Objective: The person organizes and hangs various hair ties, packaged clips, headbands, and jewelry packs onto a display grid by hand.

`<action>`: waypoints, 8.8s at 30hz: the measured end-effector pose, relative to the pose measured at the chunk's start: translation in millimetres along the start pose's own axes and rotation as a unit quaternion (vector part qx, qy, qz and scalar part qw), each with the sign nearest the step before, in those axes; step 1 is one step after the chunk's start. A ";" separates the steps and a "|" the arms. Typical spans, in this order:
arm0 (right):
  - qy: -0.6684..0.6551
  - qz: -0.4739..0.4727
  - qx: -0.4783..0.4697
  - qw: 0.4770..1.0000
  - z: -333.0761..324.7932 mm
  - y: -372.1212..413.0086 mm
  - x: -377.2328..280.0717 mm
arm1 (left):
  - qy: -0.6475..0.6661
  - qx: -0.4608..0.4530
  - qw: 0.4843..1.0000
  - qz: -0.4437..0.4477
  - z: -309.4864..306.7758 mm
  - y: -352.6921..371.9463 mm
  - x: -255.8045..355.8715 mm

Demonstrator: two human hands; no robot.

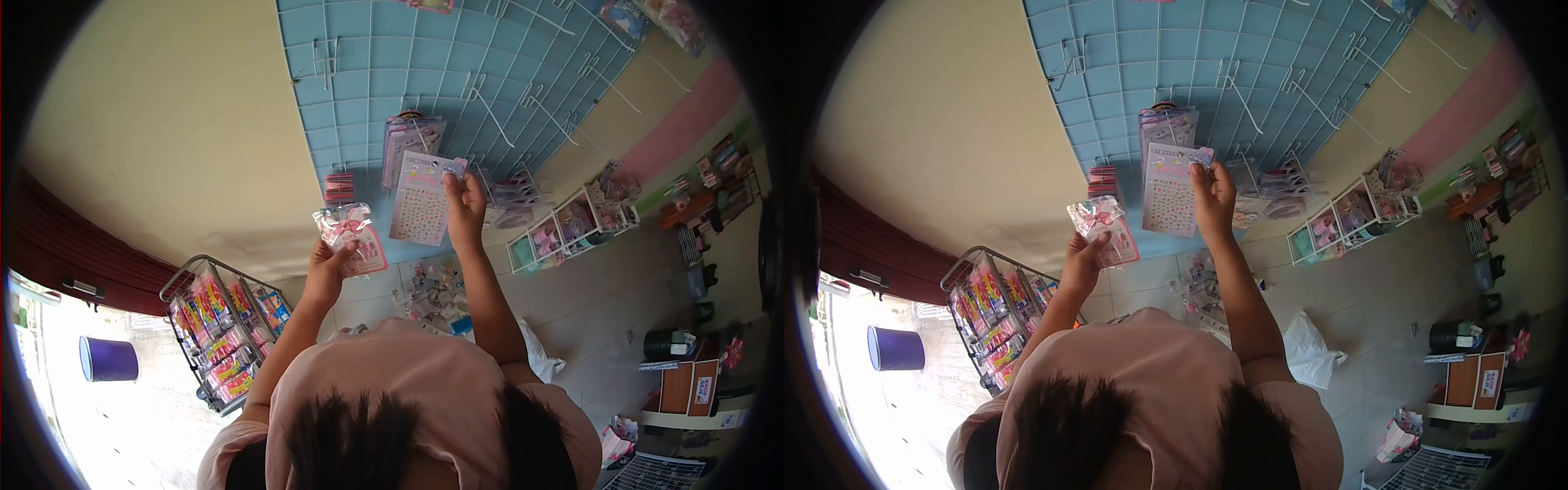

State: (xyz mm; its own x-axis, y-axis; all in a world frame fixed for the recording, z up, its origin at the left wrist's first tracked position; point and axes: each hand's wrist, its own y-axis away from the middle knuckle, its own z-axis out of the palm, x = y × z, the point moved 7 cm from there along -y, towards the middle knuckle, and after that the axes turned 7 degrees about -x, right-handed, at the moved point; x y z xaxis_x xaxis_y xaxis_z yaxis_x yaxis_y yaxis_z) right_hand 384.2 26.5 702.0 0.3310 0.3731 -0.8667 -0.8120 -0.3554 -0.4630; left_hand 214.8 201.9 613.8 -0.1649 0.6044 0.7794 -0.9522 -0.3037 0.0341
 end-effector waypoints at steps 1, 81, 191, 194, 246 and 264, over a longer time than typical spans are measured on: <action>0.004 0.005 0.003 1.000 0.1 -1.7 2.5 | -0.010 -0.010 1.000 0.000 1.8 0.3 1.1; 0.355 0.676 -0.134 0.631 -134.7 506.9 194.7 | -0.681 -0.483 0.380 -0.399 -155.3 120.2 -322.8; 0.426 0.228 -0.189 0.855 -291.5 527.2 740.4 | -0.399 -0.271 0.770 -0.417 -419.1 -49.2 -809.8; 0.342 0.343 -0.181 0.856 -302.3 541.2 726.6 | -0.369 -0.298 0.795 -0.378 -431.4 -59.4 -812.4; 0.243 0.510 -0.135 0.814 -353.9 539.8 723.1 | -0.772 -0.399 0.494 -0.003 -372.4 -105.2 -818.1; -0.102 0.433 0.050 0.894 -275.5 553.3 766.1 | -0.461 -0.115 0.834 -0.280 -439.8 -98.7 -780.6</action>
State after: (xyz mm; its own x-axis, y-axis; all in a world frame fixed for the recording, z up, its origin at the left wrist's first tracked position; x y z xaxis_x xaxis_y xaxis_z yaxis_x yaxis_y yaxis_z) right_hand 321.0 -120.4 -269.3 -0.5292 0.1479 -0.8355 -0.7638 -0.5118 0.3932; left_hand 324.2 84.0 -273.1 0.4888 -0.2526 0.8350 -0.8554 0.0495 0.5157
